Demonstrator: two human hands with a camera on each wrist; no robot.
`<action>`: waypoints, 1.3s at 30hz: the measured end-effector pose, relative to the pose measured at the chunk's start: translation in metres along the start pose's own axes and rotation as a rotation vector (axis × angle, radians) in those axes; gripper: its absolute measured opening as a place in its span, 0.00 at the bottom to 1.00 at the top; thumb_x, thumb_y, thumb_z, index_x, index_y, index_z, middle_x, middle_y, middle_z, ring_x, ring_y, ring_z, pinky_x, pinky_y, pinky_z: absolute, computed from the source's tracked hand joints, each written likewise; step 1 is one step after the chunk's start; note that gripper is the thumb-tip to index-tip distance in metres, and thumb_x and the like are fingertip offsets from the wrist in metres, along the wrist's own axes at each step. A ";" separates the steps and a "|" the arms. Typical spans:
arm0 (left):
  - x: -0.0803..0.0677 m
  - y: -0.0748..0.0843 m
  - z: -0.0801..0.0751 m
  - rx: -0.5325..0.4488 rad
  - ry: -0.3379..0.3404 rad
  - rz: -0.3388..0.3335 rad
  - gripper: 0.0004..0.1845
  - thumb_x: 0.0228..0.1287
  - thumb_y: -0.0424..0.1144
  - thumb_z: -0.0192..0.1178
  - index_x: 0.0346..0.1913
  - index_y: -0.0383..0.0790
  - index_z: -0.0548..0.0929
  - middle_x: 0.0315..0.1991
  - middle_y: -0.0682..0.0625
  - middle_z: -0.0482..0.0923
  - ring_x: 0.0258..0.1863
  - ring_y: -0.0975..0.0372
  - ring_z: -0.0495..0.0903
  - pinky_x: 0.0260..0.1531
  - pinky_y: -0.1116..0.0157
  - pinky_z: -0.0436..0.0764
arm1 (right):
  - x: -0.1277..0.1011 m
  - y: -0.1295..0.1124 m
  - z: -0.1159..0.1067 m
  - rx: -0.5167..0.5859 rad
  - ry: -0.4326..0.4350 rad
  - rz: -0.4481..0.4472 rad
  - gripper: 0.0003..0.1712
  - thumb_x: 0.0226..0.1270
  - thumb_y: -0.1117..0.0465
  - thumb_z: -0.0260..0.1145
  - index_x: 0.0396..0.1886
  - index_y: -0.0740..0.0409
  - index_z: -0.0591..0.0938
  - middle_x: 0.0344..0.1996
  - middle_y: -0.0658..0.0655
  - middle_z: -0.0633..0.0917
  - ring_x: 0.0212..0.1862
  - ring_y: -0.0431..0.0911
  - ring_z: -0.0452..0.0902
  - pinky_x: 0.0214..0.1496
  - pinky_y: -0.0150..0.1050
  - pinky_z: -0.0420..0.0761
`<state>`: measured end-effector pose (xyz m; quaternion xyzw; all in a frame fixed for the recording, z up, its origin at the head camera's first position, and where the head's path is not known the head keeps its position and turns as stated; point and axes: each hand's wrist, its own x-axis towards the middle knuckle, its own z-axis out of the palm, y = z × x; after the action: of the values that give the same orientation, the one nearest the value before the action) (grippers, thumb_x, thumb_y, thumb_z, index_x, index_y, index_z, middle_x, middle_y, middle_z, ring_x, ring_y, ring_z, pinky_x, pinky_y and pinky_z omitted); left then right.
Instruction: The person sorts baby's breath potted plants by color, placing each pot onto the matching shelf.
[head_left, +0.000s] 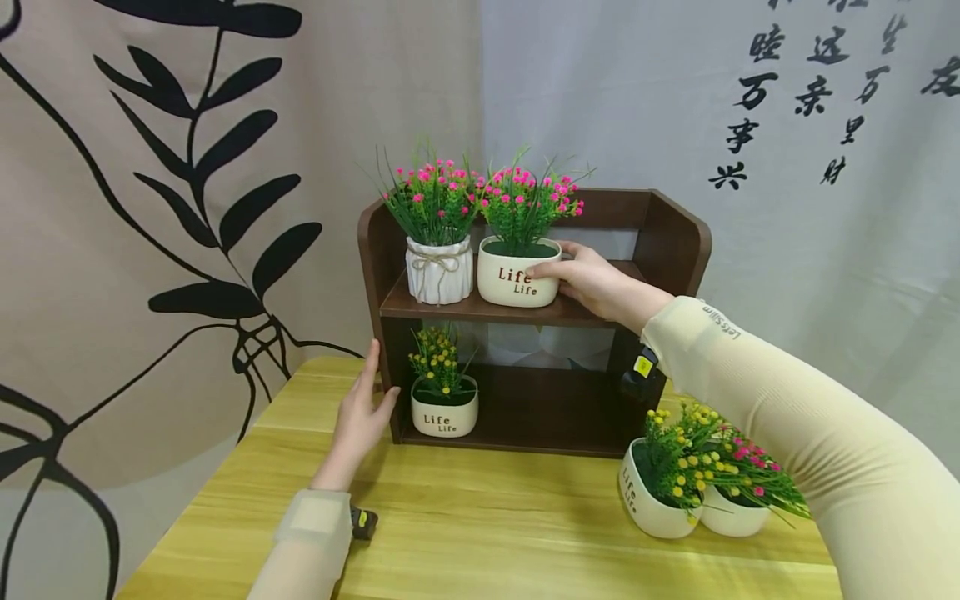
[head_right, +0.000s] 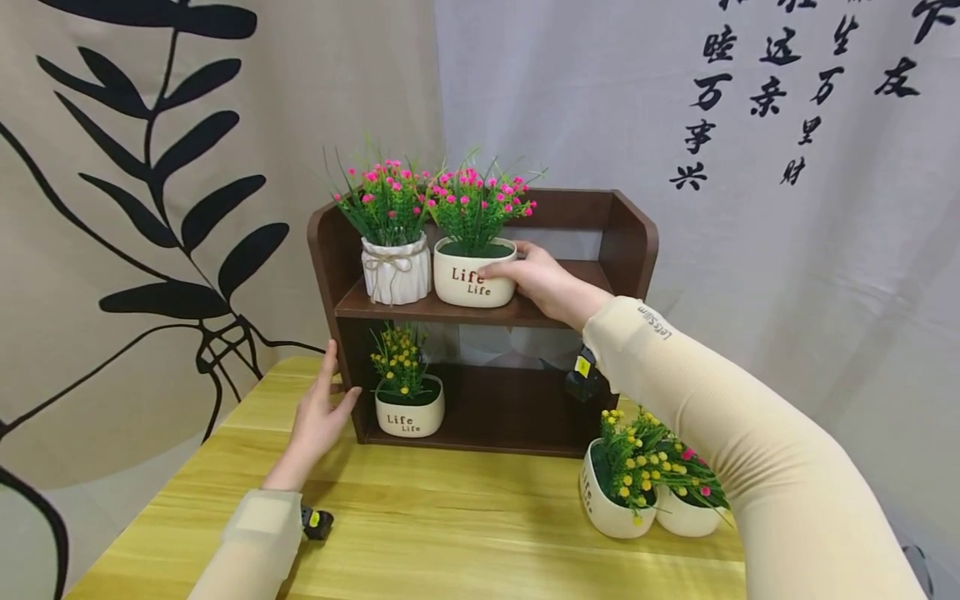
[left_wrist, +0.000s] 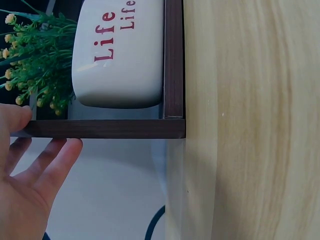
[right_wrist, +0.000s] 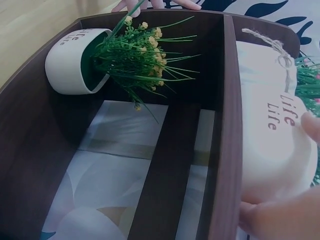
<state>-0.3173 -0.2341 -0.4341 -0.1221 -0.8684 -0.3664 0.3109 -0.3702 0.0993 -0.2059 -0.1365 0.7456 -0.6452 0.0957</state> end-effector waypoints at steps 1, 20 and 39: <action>0.000 0.000 0.000 0.001 -0.001 -0.001 0.48 0.67 0.31 0.59 0.78 0.61 0.41 0.73 0.39 0.55 0.12 0.55 0.71 0.11 0.64 0.67 | 0.000 -0.001 -0.001 0.001 -0.006 0.002 0.52 0.64 0.65 0.66 0.77 0.61 0.42 0.68 0.64 0.65 0.69 0.50 0.62 0.69 0.44 0.61; 0.000 0.002 -0.001 -0.013 -0.011 -0.024 0.49 0.67 0.31 0.60 0.78 0.62 0.40 0.72 0.36 0.57 0.43 0.37 0.79 0.23 0.51 0.78 | -0.061 -0.012 -0.062 -0.078 -0.053 -0.006 0.43 0.70 0.63 0.62 0.77 0.63 0.50 0.74 0.64 0.54 0.73 0.54 0.54 0.71 0.48 0.56; 0.001 -0.002 0.003 -0.007 -0.002 0.002 0.49 0.67 0.30 0.60 0.78 0.60 0.41 0.70 0.34 0.59 0.47 0.38 0.78 0.29 0.47 0.79 | -0.176 0.026 -0.076 -0.135 -0.302 -0.111 0.24 0.74 0.64 0.55 0.67 0.64 0.68 0.62 0.60 0.74 0.63 0.46 0.72 0.62 0.37 0.71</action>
<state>-0.3202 -0.2335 -0.4357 -0.1241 -0.8674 -0.3690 0.3100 -0.2298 0.2311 -0.2259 -0.2789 0.7558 -0.5700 0.1615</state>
